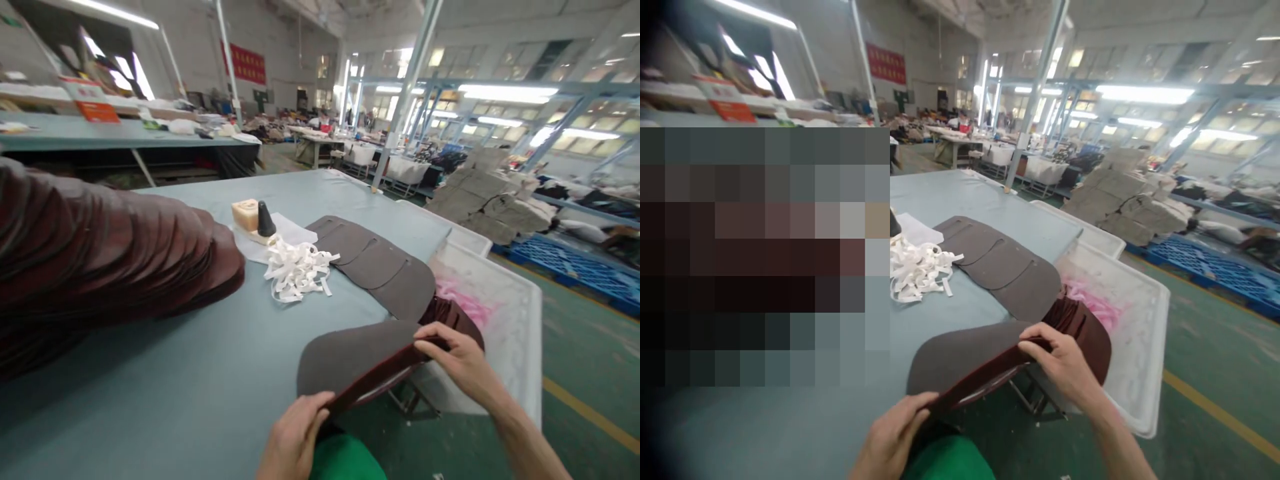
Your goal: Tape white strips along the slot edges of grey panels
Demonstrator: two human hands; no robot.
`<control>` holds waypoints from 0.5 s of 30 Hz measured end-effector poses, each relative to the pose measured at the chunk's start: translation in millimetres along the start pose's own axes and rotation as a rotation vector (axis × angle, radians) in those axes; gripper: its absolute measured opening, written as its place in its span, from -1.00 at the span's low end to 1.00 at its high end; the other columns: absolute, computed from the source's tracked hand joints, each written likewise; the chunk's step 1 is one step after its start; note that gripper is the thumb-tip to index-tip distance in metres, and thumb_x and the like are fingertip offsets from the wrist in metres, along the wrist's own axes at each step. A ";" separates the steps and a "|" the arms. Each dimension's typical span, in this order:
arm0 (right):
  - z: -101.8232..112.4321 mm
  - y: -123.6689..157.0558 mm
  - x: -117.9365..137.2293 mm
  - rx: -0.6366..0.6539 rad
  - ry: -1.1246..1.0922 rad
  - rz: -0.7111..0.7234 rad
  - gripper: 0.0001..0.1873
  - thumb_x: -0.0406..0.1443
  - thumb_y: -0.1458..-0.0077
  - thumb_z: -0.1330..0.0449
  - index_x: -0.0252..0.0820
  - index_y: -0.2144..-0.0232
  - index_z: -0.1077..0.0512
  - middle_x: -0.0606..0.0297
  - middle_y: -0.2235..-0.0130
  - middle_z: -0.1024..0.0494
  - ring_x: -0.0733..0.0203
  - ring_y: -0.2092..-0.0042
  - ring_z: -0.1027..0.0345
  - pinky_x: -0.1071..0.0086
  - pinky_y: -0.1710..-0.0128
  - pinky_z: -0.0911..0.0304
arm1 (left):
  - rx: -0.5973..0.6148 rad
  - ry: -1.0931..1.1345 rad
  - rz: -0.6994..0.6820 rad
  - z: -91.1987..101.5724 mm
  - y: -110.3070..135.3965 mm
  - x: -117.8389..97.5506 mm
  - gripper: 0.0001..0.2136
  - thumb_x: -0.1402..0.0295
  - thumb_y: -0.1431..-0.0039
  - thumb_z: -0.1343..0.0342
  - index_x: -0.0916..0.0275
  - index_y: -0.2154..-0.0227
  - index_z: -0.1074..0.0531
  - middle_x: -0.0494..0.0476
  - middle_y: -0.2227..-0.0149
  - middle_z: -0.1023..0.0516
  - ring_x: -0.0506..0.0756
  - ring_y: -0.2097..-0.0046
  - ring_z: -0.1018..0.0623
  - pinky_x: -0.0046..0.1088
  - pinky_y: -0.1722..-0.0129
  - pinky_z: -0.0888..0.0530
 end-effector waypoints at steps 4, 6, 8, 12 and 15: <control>97.0 -0.5 2.1 -0.122 0.229 0.066 -0.68 0.02 0.02 -0.17 -0.06 0.38 -0.48 0.28 0.37 -0.53 0.21 0.34 -0.38 0.33 0.31 -0.30 | 0.005 0.081 0.025 -21.3 -32.4 -6.2 -0.74 0.39 -0.28 0.10 0.16 0.01 -0.35 0.14 0.10 -0.54 0.02 0.07 -0.53 -0.46 0.07 -0.50; 141.8 -6.2 -1.1 -0.112 0.326 0.066 -0.63 0.07 0.04 -0.17 -0.05 0.35 -0.49 0.25 0.35 -0.53 0.24 0.32 -0.39 0.33 0.29 -0.30 | -0.039 0.047 0.064 -23.0 -34.6 6.6 -0.74 0.37 -0.27 0.08 0.16 0.03 -0.37 0.14 0.07 -0.53 0.05 0.03 -0.52 -0.38 0.02 -0.49; 181.8 -16.5 -12.3 -0.039 0.434 0.026 -0.57 0.09 0.03 -0.14 -0.08 0.34 -0.50 0.24 0.34 -0.52 0.28 0.32 -0.39 0.34 0.29 -0.27 | -0.100 -0.003 0.118 -20.3 -28.5 26.0 -0.76 0.35 -0.26 0.07 0.15 0.08 -0.40 0.13 0.08 -0.53 0.07 0.03 -0.52 -0.32 0.02 -0.50; 241.1 -48.4 -56.9 0.102 0.580 -0.095 -0.51 0.16 0.14 -0.17 -0.10 0.41 -0.51 0.20 0.35 -0.52 0.22 0.34 -0.40 0.25 0.31 -0.27 | -0.171 -0.080 0.188 -7.5 -3.8 61.6 -0.79 0.28 -0.25 0.06 0.15 0.20 -0.45 0.12 0.12 -0.54 0.10 0.07 -0.54 -0.28 0.06 -0.52; 259.2 -76.8 -93.8 -0.111 0.547 -0.131 -0.60 0.11 0.20 -0.22 -0.07 0.59 -0.46 0.17 0.47 -0.50 0.11 0.43 -0.38 0.10 0.34 -0.27 | -0.183 -0.094 0.191 1.7 10.0 71.6 -0.81 0.27 -0.23 0.04 0.15 0.23 -0.46 0.12 0.14 -0.54 0.09 0.09 -0.54 -0.33 0.08 -0.53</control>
Point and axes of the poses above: each hand's wrist, its own y-axis away from the middle knuckle, its own z-axis out of the back of the hand, x = y × z, the point moved 1 cm from there along -y, towards the middle knuckle
